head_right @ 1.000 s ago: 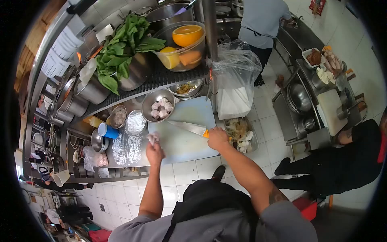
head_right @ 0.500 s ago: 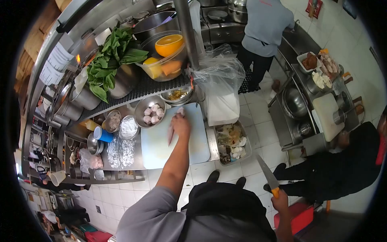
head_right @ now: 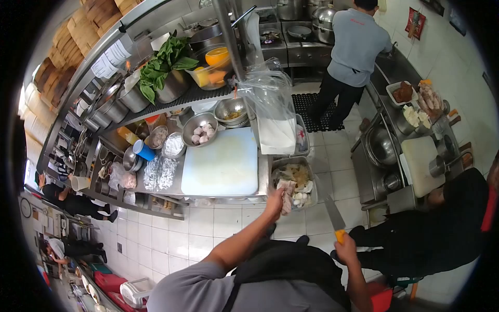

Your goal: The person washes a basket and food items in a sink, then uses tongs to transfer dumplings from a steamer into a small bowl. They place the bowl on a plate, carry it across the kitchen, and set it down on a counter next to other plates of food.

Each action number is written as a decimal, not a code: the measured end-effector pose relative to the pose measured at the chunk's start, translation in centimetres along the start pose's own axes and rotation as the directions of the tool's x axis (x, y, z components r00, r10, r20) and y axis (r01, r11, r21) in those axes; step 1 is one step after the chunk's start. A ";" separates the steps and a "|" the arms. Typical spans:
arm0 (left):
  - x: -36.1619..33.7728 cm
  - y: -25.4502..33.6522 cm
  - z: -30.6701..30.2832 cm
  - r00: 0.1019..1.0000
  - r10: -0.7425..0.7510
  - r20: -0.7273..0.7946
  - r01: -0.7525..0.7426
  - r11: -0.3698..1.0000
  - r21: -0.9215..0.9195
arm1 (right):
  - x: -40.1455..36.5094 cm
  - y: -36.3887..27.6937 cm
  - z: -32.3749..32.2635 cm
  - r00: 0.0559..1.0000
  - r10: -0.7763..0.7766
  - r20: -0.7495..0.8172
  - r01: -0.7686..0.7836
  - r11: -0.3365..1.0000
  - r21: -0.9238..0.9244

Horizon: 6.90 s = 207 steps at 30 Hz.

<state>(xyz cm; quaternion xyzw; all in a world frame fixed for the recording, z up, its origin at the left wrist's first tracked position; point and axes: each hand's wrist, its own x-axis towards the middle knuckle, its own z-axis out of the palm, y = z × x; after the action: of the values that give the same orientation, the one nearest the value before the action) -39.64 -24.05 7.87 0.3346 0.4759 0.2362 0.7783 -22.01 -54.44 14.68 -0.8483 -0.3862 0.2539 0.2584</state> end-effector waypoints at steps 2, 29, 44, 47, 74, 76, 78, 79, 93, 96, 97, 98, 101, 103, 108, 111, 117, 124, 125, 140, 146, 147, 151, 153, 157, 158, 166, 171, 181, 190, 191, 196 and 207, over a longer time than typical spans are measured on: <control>-3.5 -1.3 2.3 0.968 0.004 0.252 0.081 0.943 -0.324 | 2.3 -3.5 0.6 0.999 -0.048 0.022 0.048 0.998 0.031; -11.9 18.8 -26.5 0.543 0.587 -0.600 -0.757 0.652 -0.048 | 10.4 -14.1 6.1 0.878 -0.341 0.334 0.382 0.922 -0.063; 5.6 8.7 -19.2 0.696 0.708 0.117 -0.061 -0.104 0.993 | 11.0 -20.5 7.2 0.955 -0.251 0.155 0.253 0.967 0.012; -0.6 8.2 -13.2 0.815 0.441 0.375 -0.430 0.028 0.902 | 11.7 -20.9 7.7 0.967 -0.231 0.111 0.227 0.973 0.045; -5.1 17.5 -28.0 0.323 0.940 -0.108 -0.165 0.168 0.972 | 19.6 -22.2 13.6 0.896 -0.438 0.073 0.437 0.899 0.028; -4.8 15.2 -23.3 0.508 0.860 -0.038 -0.376 0.261 0.889 | 19.6 -10.8 13.1 0.942 -0.330 -0.065 0.333 0.943 0.026; -5.0 13.7 -17.0 0.643 0.745 0.177 -0.563 0.302 0.769 | 17.6 0.9 12.1 0.992 -0.031 -0.126 0.019 0.995 -0.094; -4.6 13.5 -13.4 0.652 0.694 0.306 -0.640 0.287 0.713 | 16.2 7.1 12.0 0.984 0.051 -0.170 -0.065 0.995 -0.079; 11.8 13.0 27.2 0.623 0.466 0.628 -0.782 0.380 0.494 | 27.7 22.4 0.1 0.988 0.135 0.074 -0.125 0.983 -0.131; 21.9 6.9 27.7 0.689 0.371 0.623 -0.716 0.215 0.664 | 33.7 20.6 -2.2 0.941 0.116 0.317 -0.043 0.973 -0.227; 25.5 4.3 26.4 0.702 0.350 0.620 -0.691 0.120 0.713 | 35.3 19.2 -4.1 0.916 0.124 0.382 -0.041 0.975 -0.218; 30.1 0.6 23.6 0.783 0.257 0.566 -0.603 0.093 0.792 | 36.6 17.7 -6.0 0.926 0.106 0.362 -0.039 0.981 -0.188; 31.4 -3.3 19.0 0.967 0.046 0.250 -0.250 -0.019 0.968 | 40.8 14.7 -10.0 0.967 0.029 0.252 -0.012 0.998 -0.069; 36.0 -10.2 11.6 0.855 0.057 0.515 -0.486 -0.259 0.835 | 43.4 13.8 -11.6 0.991 -0.037 0.127 0.035 0.999 0.019; 28.5 -7.4 12.8 0.994 0.110 -0.013 0.002 0.101 0.995 | 49.7 9.4 -13.7 0.960 -0.121 0.251 0.100 0.990 0.096; 30.9 -5.0 13.6 0.976 0.185 -0.113 0.074 0.202 0.976 | 55.0 5.1 -15.3 0.932 -0.242 0.268 0.205 0.966 0.158; 42.6 5.1 18.9 0.940 0.333 -0.077 -0.028 0.300 0.953 | 62.3 -3.8 -23.0 0.915 -0.305 0.265 0.226 0.930 0.291; 54.8 19.1 24.2 0.971 0.168 0.168 -0.210 0.273 0.939 | 69.6 -1.1 -27.3 0.929 -0.227 0.292 0.163 0.960 0.227; 55.8 20.2 24.0 0.976 0.151 0.155 -0.186 0.218 0.958 | 70.9 -0.5 -27.2 0.931 -0.257 0.260 0.190 0.948 0.256; 70.3 31.7 16.7 0.841 0.430 -0.328 0.129 0.430 0.894 | 104.7 -19.8 -22.5 0.764 -0.445 0.468 0.249 0.872 0.422; 77.1 40.4 17.5 0.700 0.567 -0.435 0.007 0.604 0.797 | 120.4 -29.5 -11.1 0.905 -0.273 0.325 0.056 0.835 0.547; 79.4 41.3 16.9 0.746 0.503 -0.437 0.035 0.626 0.779 | 123.6 -30.2 -9.4 0.925 -0.232 0.300 0.043 0.851 0.524; 88.1 40.2 6.2 0.782 0.506 0.364 -0.336 -0.149 0.930 | 135.5 -30.3 -6.5 0.916 0.132 0.379 -0.301 0.852 0.429; 91.0 40.2 1.9 0.963 -0.091 0.254 -0.266 -0.178 0.947 | 144.2 -20.4 1.1 0.879 -0.403 0.256 0.477 0.759 -0.443; 90.6 48.1 -2.8 0.914 0.017 0.406 -0.376 -0.346 0.860 | 147.4 -18.7 -6.1 0.830 0.558 -0.004 -0.544 0.811 0.218; 90.7 50.2 -3.5 0.945 -0.086 0.316 -0.327 -0.219 0.919 | 148.5 -18.0 -7.6 0.793 0.605 -0.074 -0.575 0.783 0.235; 92.2 79.8 13.5 0.729 -0.683 -0.038 0.428 0.413 0.804 | 160.7 -0.3 -19.1 0.372 0.882 -0.290 -0.714 0.471 0.518; 94.8 93.3 30.3 0.795 -0.606 0.010 0.423 0.567 0.707 | 164.3 5.7 -28.7 0.045 0.954 -0.296 -0.715 0.237 0.657; 106.3 98.0 45.3 0.767 -0.529 0.364 0.179 0.720 0.671 | 166.4 9.9 -33.4 0.431 0.869 -0.243 -0.891 0.453 0.039; 115.2 89.7 65.8 0.441 -0.134 0.888 -0.875 0.158 0.458 | 159.8 -14.1 -30.6 0.406 0.685 -0.605 -0.726 0.644 0.241; 115.7 87.9 67.3 0.354 -0.131 0.926 -0.921 0.122 0.369 | 158.5 -17.8 -31.3 0.438 0.660 -0.611 -0.710 0.671 0.216; 114.8 83.5 71.6 -0.009 -0.066 0.998 -0.998 0.063 -0.005 | 151.0 -34.7 -38.2 0.616 0.424 -0.664 -0.529 0.847 0.050; 107.3 96.0 76.4 -0.212 0.254 0.944 -0.873 0.385 -0.300 | 151.8 -35.7 -37.9 0.603 0.023 -0.797 0.411 0.848 0.335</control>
<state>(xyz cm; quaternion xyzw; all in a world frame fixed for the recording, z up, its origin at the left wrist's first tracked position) 71.00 90.81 41.59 0.7679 -0.3010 0.1941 0.5311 70.08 76.03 30.23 -0.7295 -0.2523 -0.0794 0.6308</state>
